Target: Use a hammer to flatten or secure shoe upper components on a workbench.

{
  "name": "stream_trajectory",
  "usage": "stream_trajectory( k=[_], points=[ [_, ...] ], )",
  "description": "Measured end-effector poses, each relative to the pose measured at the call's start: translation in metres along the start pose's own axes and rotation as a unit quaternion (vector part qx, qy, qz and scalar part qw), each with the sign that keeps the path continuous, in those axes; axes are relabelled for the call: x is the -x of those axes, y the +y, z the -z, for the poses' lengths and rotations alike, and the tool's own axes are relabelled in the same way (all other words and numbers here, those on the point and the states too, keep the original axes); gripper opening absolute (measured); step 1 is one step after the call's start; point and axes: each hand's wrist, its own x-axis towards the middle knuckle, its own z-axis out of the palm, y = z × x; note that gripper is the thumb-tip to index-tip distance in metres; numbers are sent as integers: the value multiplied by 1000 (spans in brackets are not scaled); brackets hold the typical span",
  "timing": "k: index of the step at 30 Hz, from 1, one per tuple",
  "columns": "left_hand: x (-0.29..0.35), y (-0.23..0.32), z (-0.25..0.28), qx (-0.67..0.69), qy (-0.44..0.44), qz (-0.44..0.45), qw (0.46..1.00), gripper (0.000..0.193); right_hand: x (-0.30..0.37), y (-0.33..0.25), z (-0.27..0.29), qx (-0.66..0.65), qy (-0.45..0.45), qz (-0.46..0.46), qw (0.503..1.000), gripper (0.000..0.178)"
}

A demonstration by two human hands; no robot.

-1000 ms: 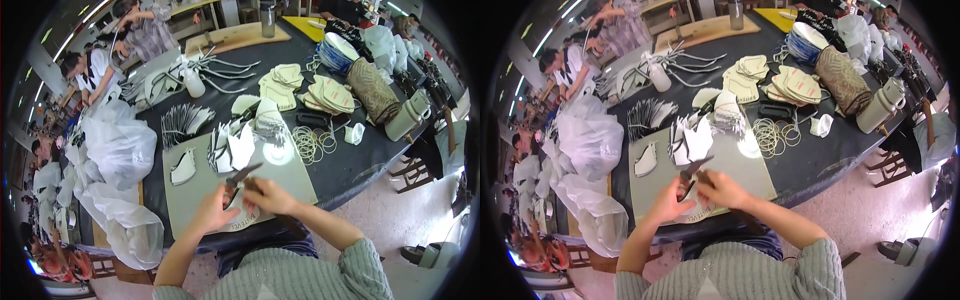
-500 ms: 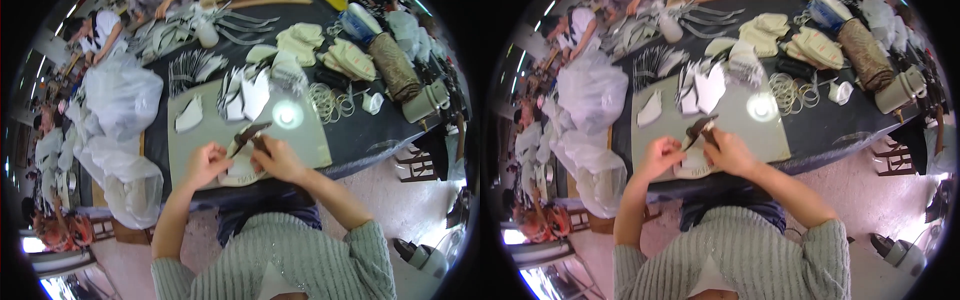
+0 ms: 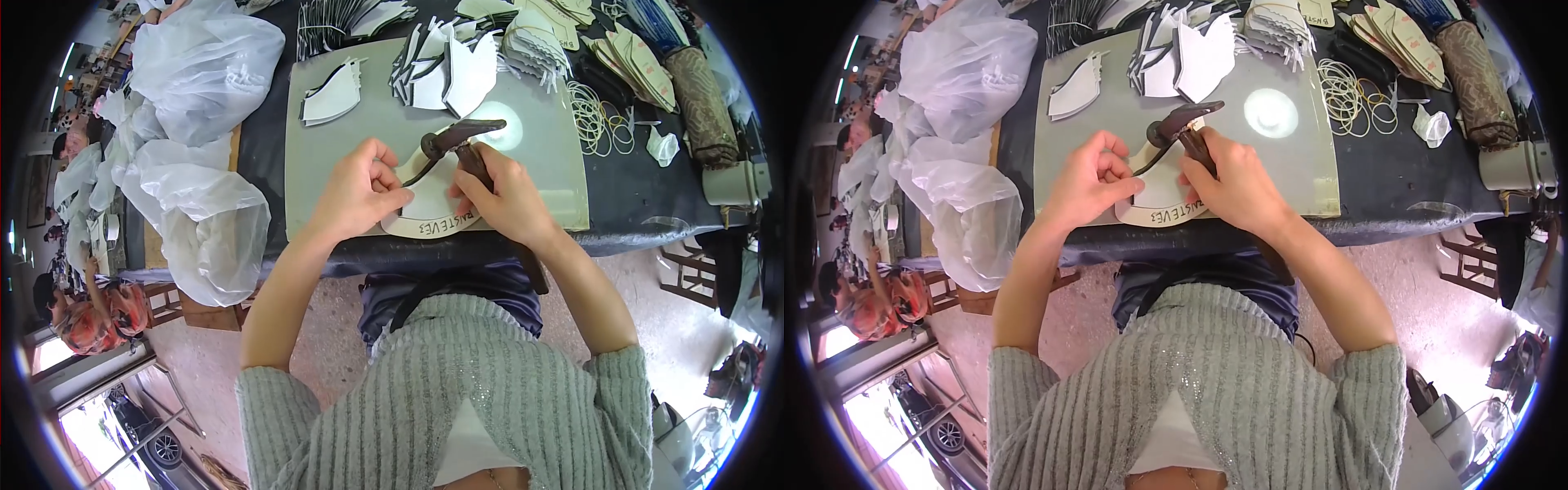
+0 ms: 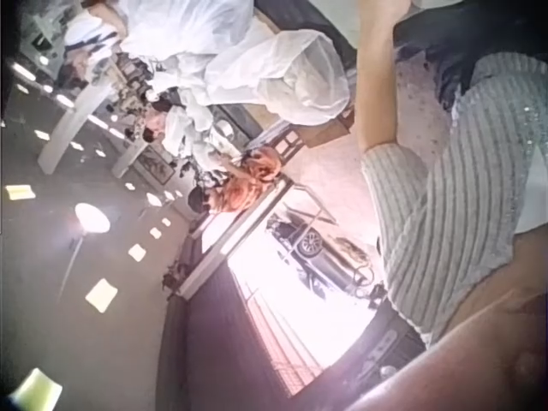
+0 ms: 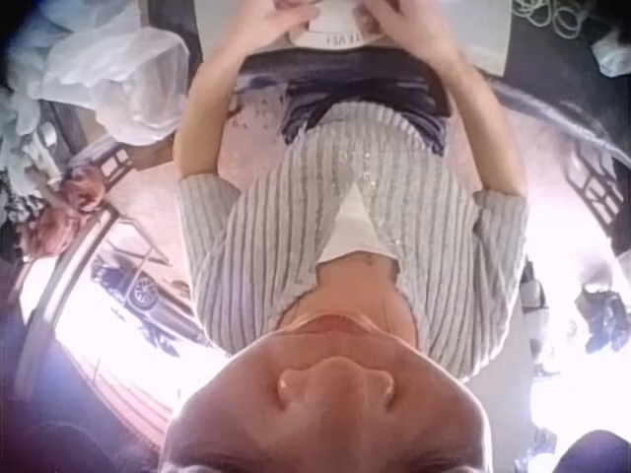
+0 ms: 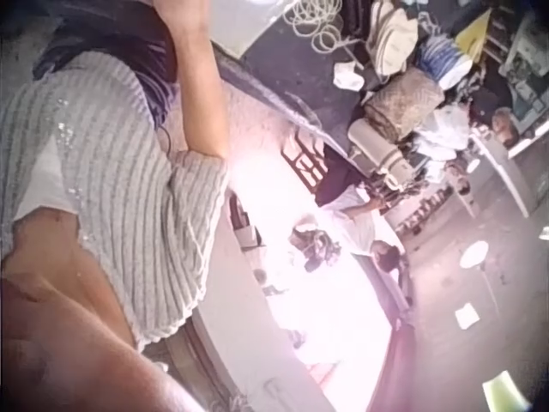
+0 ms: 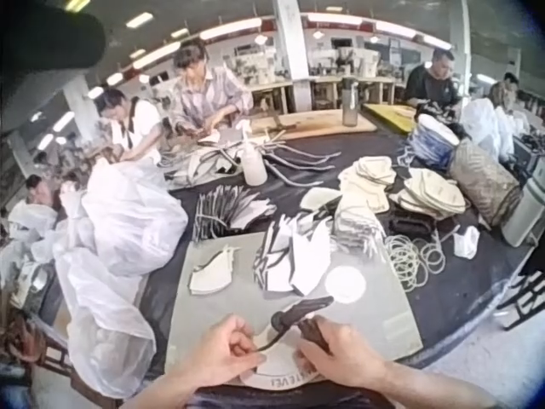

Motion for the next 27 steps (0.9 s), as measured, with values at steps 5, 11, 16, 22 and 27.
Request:
stream_trajectory(
  k=[5, 11, 16, 22, 27],
  points=[
    [-5, 5, 3, -38, -23, -8, 999, 40, -1, 1, 0, 26, -3, 5, 1000, 16],
    [-11, 12, 4, -75, -58, -7, 995, 35, -2, 0, 0, 32, -3, 4, 999, 17],
    [-9, 29, 0, -196, -71, -15, 978, 31, -3, 1, -1, 92, 12, 24, 995, 17],
    [7, 49, -7, -394, -16, -51, 917, 30, -2, 2, 1, 80, 12, 17, 997, 20],
    [36, -4, -43, -322, 62, -323, 888, 56, -2, -8, 5, 92, -2, 14, 996, 23]
  ],
)
